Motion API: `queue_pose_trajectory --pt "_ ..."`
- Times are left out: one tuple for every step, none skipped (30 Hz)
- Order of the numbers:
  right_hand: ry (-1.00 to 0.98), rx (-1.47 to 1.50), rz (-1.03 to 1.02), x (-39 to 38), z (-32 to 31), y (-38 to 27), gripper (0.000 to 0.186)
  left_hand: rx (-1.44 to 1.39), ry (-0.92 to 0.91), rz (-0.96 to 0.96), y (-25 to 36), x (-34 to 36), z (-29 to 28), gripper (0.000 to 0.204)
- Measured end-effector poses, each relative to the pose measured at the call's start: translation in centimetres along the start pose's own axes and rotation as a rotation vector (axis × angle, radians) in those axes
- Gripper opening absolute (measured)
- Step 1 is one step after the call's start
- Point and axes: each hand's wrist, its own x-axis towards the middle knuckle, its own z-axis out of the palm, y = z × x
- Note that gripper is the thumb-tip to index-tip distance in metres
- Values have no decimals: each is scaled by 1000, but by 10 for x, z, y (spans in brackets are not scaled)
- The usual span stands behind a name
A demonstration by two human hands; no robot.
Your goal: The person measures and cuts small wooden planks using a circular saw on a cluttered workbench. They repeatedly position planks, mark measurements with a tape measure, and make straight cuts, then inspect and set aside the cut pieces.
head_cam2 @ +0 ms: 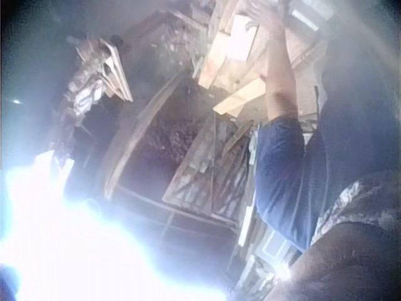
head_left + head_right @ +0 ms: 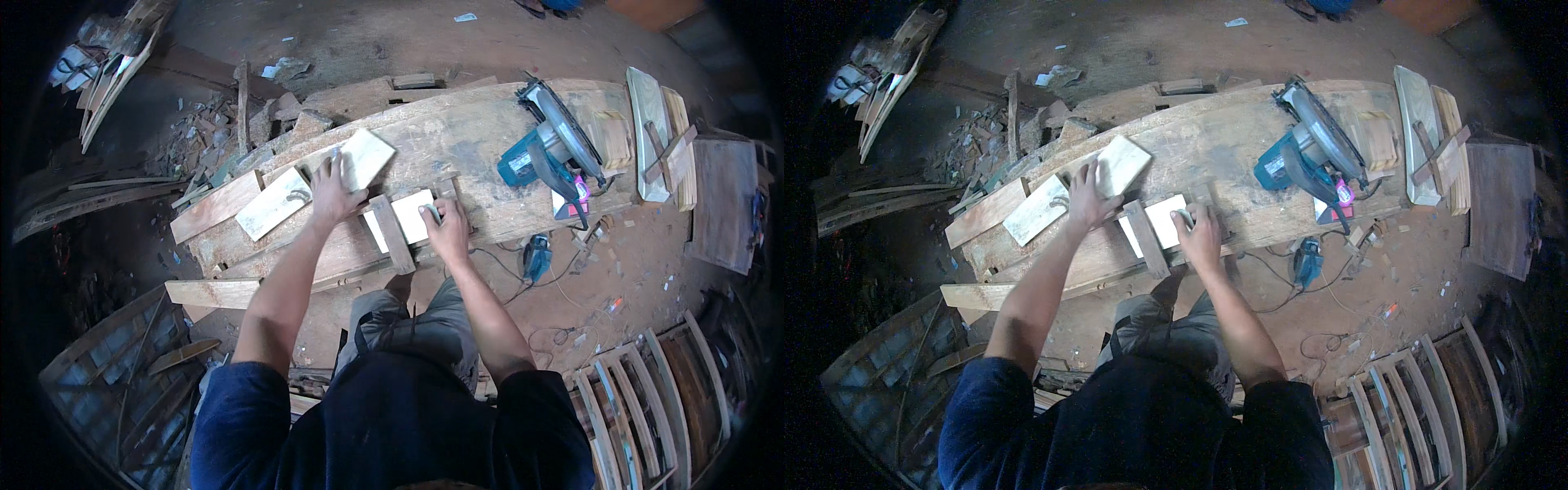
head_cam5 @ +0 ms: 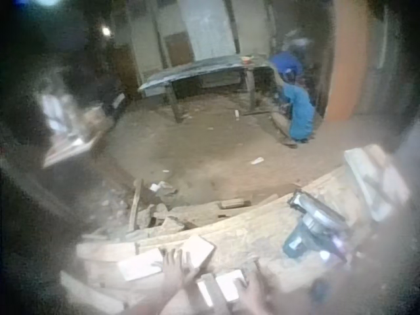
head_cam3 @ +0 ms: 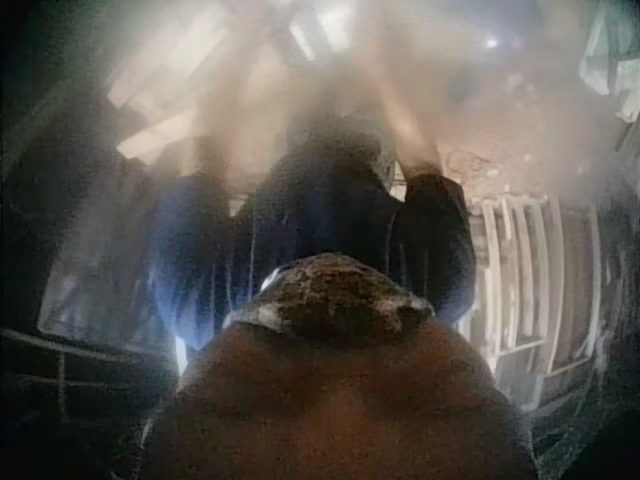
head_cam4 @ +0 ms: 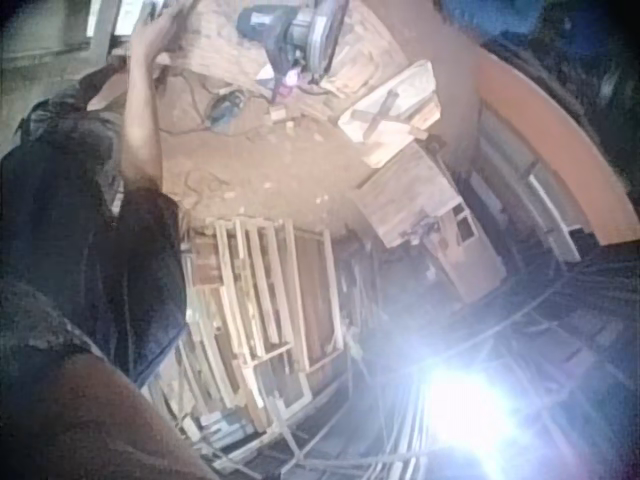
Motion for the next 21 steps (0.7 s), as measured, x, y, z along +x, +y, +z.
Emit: queue_pose_trajectory --pt "-75 46 144 8 -2 -7 55 46 168 23 -2 -18 10 91" --pt "-60 51 118 14 5 0 55 93 342 48 1 -31 17 80" --pt "-52 57 86 18 15 9 54 28 296 49 1 -43 24 72" --pt "-42 63 55 19 23 19 54 -38 249 52 1 -52 31 64" --pt "-128 138 70 22 18 17 50 -108 205 44 3 -57 35 57" --pt "-143 140 56 22 18 20 47 -61 206 22 4 -58 39 52" --pt "-156 143 43 19 17 22 44 -14 206 2 5 -59 41 48" --pt "-173 144 37 11 17 27 40 32 197 -19 5 -64 44 44" --pt "-122 186 69 4 18 31 36 30 243 -19 3 -59 47 41" --pt "-101 200 102 -6 16 36 34 41 248 -21 2 -60 50 41" --pt "-79 215 131 -12 13 37 33 52 257 -22 3 -57 50 41" --pt "-47 232 169 -18 6 41 31 65 260 -11 8 -56 49 41" --pt "-14 242 145 -16 17 68 28 75 283 -8 10 -52 49 41" --pt "10 197 128 -18 13 66 27 74 270 -9 7 -57 52 41" --pt "35 153 102 -13 2 56 27 71 268 -11 5 -56 53 41" --pt "59 109 75 -8 -6 49 27 69 265 -14 3 -56 54 41" --pt "45 125 18 -6 -4 67 32 65 283 -9 4 -56 53 42" --pt "-8 13 -101 -1 -12 42 41 -9 325 -67 1 -60 61 44" --pt "-62 -98 -221 1 -20 16 53 -83 368 -127 -1 -70 69 47" --pt "-99 -211 -322 0 -29 -5 66 -160 399 -165 1 -80 76 49" --pt "-354 -274 -183 6 -32 -6 90 -255 311 -239 5 -91 80 57"
